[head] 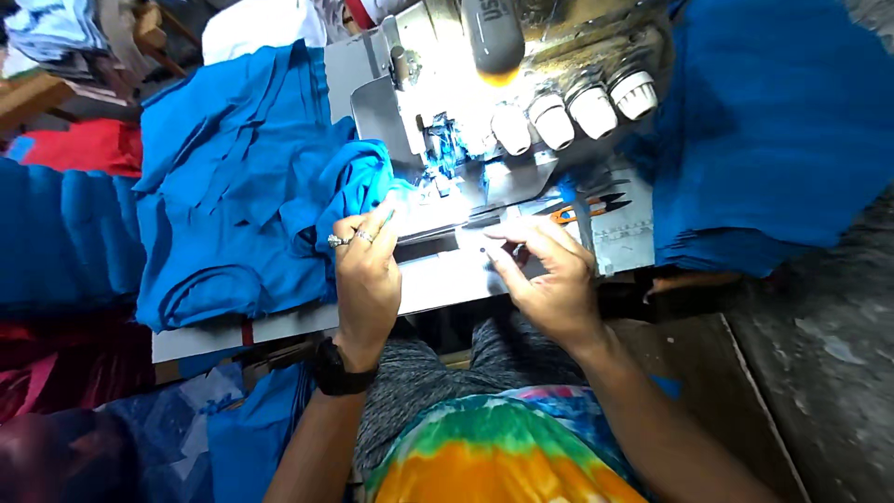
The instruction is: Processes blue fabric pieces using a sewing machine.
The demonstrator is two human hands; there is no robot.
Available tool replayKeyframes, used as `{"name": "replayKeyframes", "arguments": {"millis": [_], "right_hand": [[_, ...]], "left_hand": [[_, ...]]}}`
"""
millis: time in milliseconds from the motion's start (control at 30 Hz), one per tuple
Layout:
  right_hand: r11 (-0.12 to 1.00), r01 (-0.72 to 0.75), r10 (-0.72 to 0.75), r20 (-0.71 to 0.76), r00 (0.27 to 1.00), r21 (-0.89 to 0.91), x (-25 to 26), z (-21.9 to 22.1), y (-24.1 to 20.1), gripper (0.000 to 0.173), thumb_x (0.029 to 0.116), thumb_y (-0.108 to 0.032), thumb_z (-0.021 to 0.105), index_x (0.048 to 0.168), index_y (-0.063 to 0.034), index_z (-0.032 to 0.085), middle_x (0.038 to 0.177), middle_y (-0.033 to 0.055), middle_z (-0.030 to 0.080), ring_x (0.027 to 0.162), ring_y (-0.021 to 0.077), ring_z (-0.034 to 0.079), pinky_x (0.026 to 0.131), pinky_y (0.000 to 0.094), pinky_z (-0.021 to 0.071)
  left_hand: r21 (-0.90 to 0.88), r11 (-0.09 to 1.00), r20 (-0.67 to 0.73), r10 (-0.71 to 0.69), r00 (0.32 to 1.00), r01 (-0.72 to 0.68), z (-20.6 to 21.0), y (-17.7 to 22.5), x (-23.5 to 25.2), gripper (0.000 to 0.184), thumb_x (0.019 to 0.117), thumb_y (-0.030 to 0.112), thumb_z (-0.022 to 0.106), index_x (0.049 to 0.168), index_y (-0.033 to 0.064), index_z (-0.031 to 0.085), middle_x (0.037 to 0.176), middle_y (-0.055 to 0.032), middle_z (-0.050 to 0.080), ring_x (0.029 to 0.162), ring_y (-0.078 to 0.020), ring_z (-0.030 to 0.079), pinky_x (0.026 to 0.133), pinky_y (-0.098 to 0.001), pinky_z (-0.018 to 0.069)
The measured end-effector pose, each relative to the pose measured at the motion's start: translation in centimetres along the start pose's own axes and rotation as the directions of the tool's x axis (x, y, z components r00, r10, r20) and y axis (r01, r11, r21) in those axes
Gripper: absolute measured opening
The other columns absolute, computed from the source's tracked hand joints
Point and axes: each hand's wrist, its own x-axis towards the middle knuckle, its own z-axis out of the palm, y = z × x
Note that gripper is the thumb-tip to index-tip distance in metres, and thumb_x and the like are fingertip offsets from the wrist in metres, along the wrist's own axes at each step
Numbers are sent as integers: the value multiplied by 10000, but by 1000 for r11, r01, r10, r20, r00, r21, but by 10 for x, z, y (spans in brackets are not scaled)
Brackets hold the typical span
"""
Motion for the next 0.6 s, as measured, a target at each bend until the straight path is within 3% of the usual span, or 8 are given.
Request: {"name": "replayKeyframes", "arguments": {"millis": [100,200,233,300,367,467,533,600], "right_hand": [[934,-222,162,222,961,279,-4,9,-6,131,952,-128,699,1061,-92,762,958,-18,754,805,56,714,709,228,622],[727,-535,321,475,819,431,7,5,-7,189,1001,-178,667,1118,-54,749,936,34,769,832,131,752,795,303,652],[687,-594,356,519,777,419,11,3,-6,195,996,-223,671,1098,-76,751,877,15,748,776,103,715,744,276,618],[684,-611,404,491,772,398,18,1,-1,129,964,-200,698,1022,-98,753,777,-7,695,651,74,627,596,247,534],[708,-580,416,426,803,403,23,-4,2,89,970,-147,696,999,-77,744,778,28,705,636,101,641,572,269,548],[752,-527,405,354,843,395,19,-15,-6,114,994,-157,686,962,-55,726,725,51,688,557,110,616,490,258,517],[809,-468,383,286,879,356,8,-21,-13,108,990,-164,694,986,-62,731,741,32,690,572,96,621,501,241,523],[855,-392,332,222,917,341,-3,-25,-25,105,985,-133,695,1044,-63,745,801,12,719,631,67,647,558,217,547]], "left_hand": [[-42,996,19,-74,997,75,-8,23,-17,314,980,-10,535,1174,80,765,1292,-87,673,1193,-217,599,1000,-335,495],[-203,967,160,-122,980,153,2,60,-30,242,937,6,563,1053,37,773,1063,-96,648,1027,-164,621,880,-282,538],[-283,943,214,-113,970,172,10,71,-33,214,923,-1,571,994,40,769,1027,-85,655,993,-149,631,860,-279,548],[-404,896,273,-71,959,182,28,85,-35,191,912,-24,579,969,39,750,1036,-101,664,986,-159,648,846,-297,566],[-510,837,353,-6,936,198,28,83,-31,234,942,-5,593,1105,48,754,1140,-93,660,1070,-150,640,899,-315,570],[-595,790,421,149,895,148,-8,68,-16,214,1000,174,643,1162,111,767,1202,1,693,1104,-74,653,936,-289,579],[-559,829,310,185,932,21,-29,59,0,204,1011,196,624,1118,105,772,1125,2,729,995,-66,682,870,-278,585],[-369,925,279,199,939,-86,-35,48,18,251,1043,240,570,1167,126,756,1161,-45,710,985,-147,667,832,-357,546]]}}
